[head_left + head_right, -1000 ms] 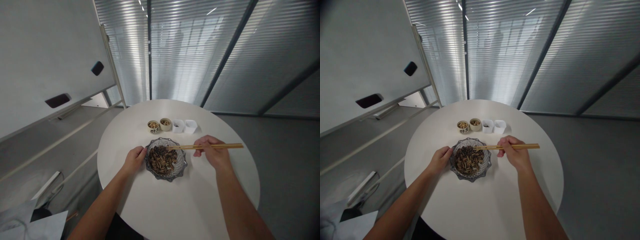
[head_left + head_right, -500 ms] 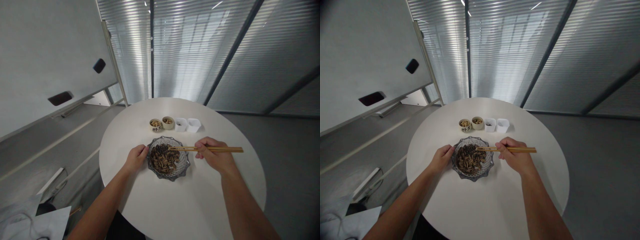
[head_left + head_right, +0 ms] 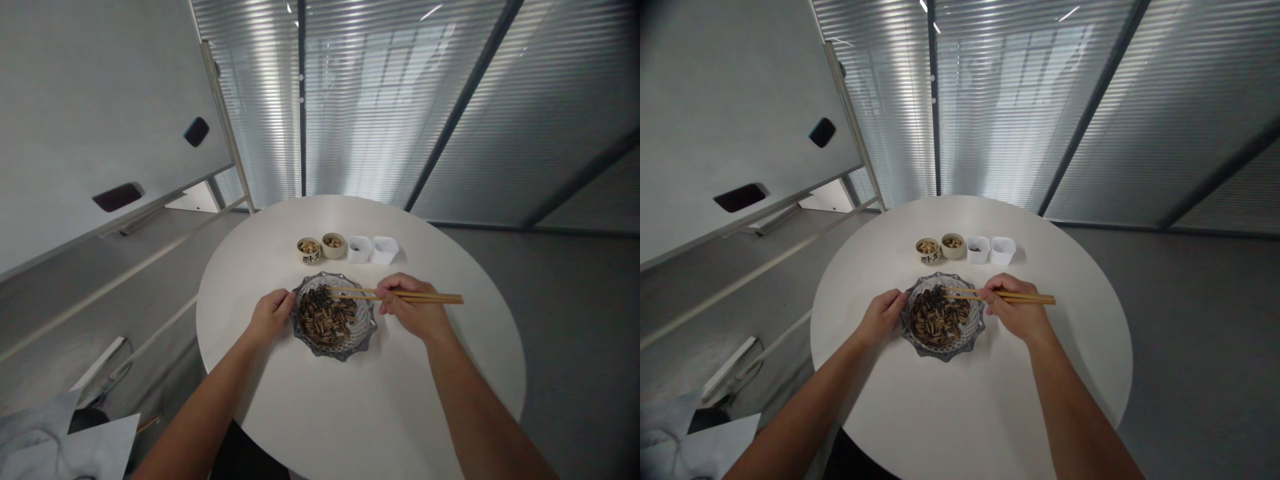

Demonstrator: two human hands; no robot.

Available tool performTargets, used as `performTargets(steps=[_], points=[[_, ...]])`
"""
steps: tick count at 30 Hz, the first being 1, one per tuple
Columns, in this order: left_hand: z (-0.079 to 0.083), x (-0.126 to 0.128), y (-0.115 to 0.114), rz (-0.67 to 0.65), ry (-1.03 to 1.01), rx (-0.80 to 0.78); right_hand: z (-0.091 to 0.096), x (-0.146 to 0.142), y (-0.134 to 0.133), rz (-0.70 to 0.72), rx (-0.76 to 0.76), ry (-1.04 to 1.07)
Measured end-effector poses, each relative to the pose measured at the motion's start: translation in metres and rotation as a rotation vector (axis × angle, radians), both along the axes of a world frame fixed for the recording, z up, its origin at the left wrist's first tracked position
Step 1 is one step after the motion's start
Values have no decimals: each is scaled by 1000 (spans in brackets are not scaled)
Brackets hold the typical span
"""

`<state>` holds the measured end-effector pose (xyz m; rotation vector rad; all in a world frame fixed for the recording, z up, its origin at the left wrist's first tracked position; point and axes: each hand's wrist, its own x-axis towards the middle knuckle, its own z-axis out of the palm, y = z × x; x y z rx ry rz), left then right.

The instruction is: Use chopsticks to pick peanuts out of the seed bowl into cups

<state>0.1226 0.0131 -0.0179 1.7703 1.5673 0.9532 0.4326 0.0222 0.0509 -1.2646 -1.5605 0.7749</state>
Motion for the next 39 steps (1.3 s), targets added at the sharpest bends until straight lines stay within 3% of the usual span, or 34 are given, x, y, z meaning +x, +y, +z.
performTargets(steps=[8,21,28,39], points=[[3,2,-1,11,7,-9,-21,3,8,52,-23,123],[3,1,-1,3,3,-16,-31,-5,6,-5,75,26],[1,1,-1,0,-9,-8,-30,-14,10,-95,47,350],[-1,0,0,8,0,-4,-26,-2,33,-276,90,810]])
